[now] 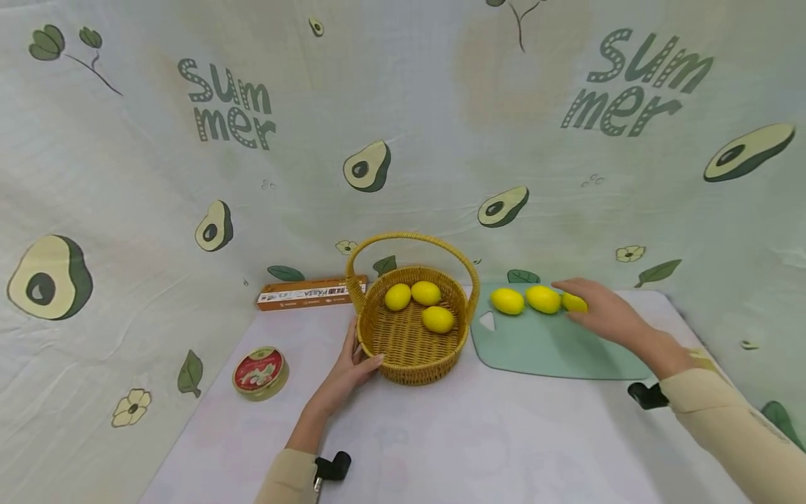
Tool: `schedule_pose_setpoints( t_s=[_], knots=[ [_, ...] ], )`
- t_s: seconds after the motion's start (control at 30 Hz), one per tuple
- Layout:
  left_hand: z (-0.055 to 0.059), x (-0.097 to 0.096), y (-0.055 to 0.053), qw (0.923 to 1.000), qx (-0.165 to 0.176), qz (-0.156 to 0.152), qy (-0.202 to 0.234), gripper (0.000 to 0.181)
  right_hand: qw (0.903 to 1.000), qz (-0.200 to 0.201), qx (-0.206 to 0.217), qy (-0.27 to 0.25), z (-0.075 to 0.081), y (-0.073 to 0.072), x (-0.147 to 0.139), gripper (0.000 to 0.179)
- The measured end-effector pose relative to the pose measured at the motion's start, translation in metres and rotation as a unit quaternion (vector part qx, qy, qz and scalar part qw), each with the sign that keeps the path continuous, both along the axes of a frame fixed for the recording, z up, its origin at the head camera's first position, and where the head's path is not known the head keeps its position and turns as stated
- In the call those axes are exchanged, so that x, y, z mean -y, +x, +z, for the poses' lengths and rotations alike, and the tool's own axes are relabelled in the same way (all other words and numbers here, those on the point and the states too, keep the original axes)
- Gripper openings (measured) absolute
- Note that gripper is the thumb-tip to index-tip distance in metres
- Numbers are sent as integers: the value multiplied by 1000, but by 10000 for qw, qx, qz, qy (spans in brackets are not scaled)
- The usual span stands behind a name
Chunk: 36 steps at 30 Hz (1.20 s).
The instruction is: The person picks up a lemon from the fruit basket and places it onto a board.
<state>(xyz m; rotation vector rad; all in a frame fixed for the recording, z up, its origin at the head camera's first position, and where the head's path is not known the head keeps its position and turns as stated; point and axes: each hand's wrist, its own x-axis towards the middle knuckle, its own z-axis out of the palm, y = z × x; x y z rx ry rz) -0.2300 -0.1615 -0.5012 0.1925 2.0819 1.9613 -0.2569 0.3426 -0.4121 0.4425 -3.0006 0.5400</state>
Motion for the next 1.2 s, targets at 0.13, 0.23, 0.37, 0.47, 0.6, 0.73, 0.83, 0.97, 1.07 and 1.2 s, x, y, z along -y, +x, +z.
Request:
schedule_pose_setpoints(
  t_s=[0.13,0.23,0.37,0.47,0.6,0.73,0.83,0.97,1.07,1.2],
  knots=[
    [-1,1,-1,10000,-41,5,-23,99,9993,272,-234,77,5,16,18,61],
    [-2,2,-2,10000,-9,42,-24,99,9980,473,-375,171,6,27,32,62],
    [-2,3,-3,9999,-19,83,-94,99,9953,804,-503,208,8,37,50,60],
    [-2,4,-3,9999,-6,107,-126,98,9927,1067,-543,152,8,43,66,58],
    [-3,4,-4,9999,3,114,-130,97,9891,1368,-533,37,10,49,89,57],
    [-3,4,-4,9999,-8,75,-122,99,9845,1641,-611,-45,13,54,112,56],
    [-3,3,-4,9999,11,52,-91,101,9820,1767,-661,-64,16,54,128,55],
    [-1,1,-4,10000,-22,46,-74,102,9816,1822,-551,-175,18,51,146,54],
    [-1,-1,-3,9999,7,66,-91,101,9824,1803,-381,-300,16,48,159,55],
    [-3,0,0,9999,45,80,-90,101,9839,1725,-253,-397,10,43,176,56]
  ],
)
